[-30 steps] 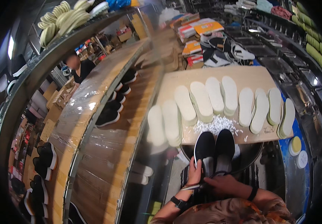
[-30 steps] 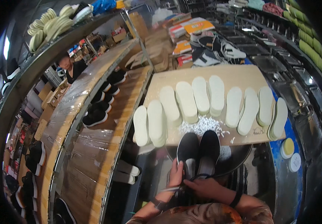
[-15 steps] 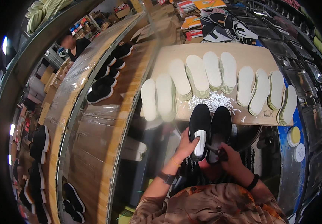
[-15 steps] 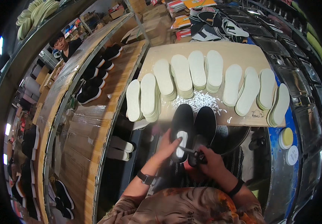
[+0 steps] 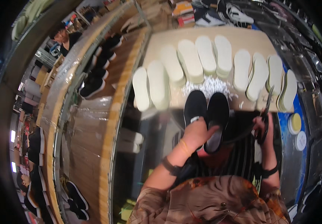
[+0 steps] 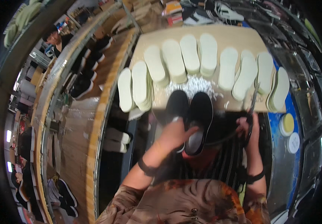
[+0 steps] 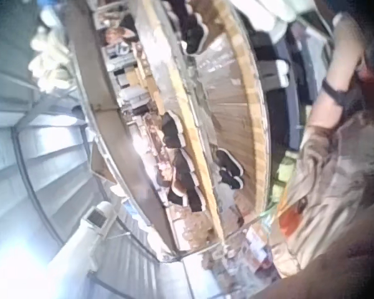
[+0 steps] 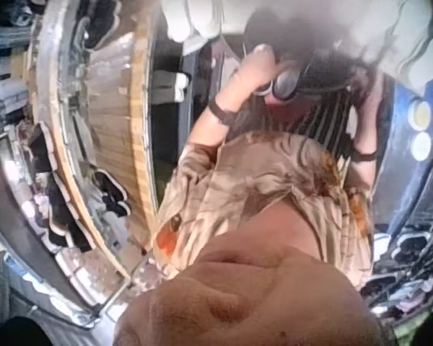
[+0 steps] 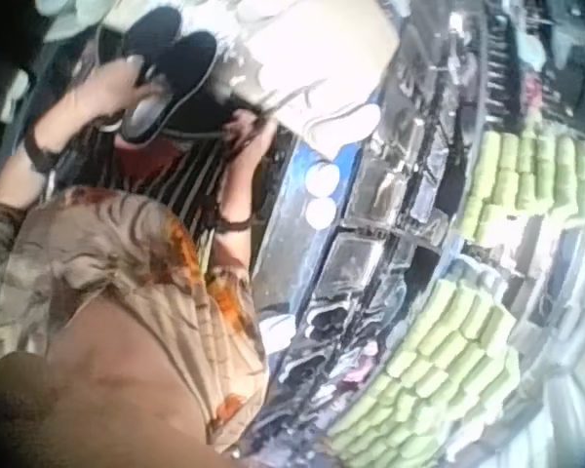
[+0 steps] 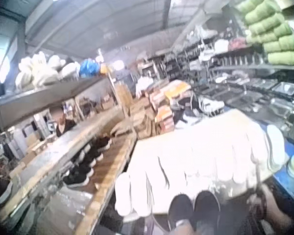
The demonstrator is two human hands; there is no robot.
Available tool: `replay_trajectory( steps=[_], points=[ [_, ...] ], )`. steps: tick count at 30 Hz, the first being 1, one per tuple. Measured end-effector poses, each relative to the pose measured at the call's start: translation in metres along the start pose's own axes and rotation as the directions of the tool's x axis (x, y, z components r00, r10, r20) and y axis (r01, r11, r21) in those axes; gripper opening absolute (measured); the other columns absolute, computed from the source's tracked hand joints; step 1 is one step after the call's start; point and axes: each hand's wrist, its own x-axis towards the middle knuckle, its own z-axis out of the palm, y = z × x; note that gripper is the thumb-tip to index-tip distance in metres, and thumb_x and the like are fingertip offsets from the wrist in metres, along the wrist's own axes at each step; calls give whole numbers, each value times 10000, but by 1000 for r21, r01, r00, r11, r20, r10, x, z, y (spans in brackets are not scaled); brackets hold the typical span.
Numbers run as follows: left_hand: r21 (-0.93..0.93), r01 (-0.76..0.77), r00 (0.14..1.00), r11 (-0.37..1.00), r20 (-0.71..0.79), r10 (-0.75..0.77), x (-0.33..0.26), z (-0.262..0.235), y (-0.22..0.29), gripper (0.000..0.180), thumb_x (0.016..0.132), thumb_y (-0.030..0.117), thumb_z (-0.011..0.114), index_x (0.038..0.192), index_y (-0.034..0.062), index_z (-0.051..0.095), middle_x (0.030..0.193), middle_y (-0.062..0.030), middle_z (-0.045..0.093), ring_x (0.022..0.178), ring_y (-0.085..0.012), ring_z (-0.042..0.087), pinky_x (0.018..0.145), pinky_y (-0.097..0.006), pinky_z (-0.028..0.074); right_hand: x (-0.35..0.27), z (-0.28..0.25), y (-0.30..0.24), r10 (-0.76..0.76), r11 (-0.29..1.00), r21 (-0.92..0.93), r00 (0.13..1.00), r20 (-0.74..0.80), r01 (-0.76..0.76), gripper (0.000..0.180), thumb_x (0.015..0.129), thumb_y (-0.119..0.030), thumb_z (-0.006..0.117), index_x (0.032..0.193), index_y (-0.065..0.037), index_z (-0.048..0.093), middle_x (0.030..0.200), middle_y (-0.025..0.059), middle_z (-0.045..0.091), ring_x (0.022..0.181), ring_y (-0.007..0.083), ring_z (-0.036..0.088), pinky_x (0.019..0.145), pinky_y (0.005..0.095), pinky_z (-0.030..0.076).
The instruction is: Trimming excess material from shoes and inserting insoles in a factory setting.
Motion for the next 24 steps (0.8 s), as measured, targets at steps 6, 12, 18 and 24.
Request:
replay_trajectory(
  steps=[6,12,18,24],
  points=[
    [58,48,998,997,40,-51,13,17,-9,596,768,508,569,870,-78,542,759,-234,619,744,-361,621,650,-417,503,26,18,71,-31,960,-269,988,151,72,574,729,6,610,1243,-135,397,804,62,587,652,146,567,564,259,460],
    [56,15,998,998,-68,-11,7,16,-2,581,775,522,545,793,-58,568,712,-240,595,700,-396,599,620,-445,489,4,54,69,-256,744,-575,940,226,341,578,704,19,601,1232,-108,404,941,167,609,866,283,612,744,335,474],
    [67,52,997,996,-65,-48,3,25,-7,497,750,472,594,776,-25,587,745,-218,608,691,-369,609,613,-431,495,-3,63,66,-246,747,-577,944,220,329,580,681,59,535,1225,-99,412,1014,219,585,972,368,571,805,367,452],
    [69,9,997,998,-72,-4,16,61,-17,227,768,239,561,746,21,618,783,-187,621,741,-328,622,649,-420,501,-9,68,71,-276,756,-560,941,198,339,575,677,26,600,1211,-96,423,1009,214,587,973,337,584,791,357,458]
  ],
)
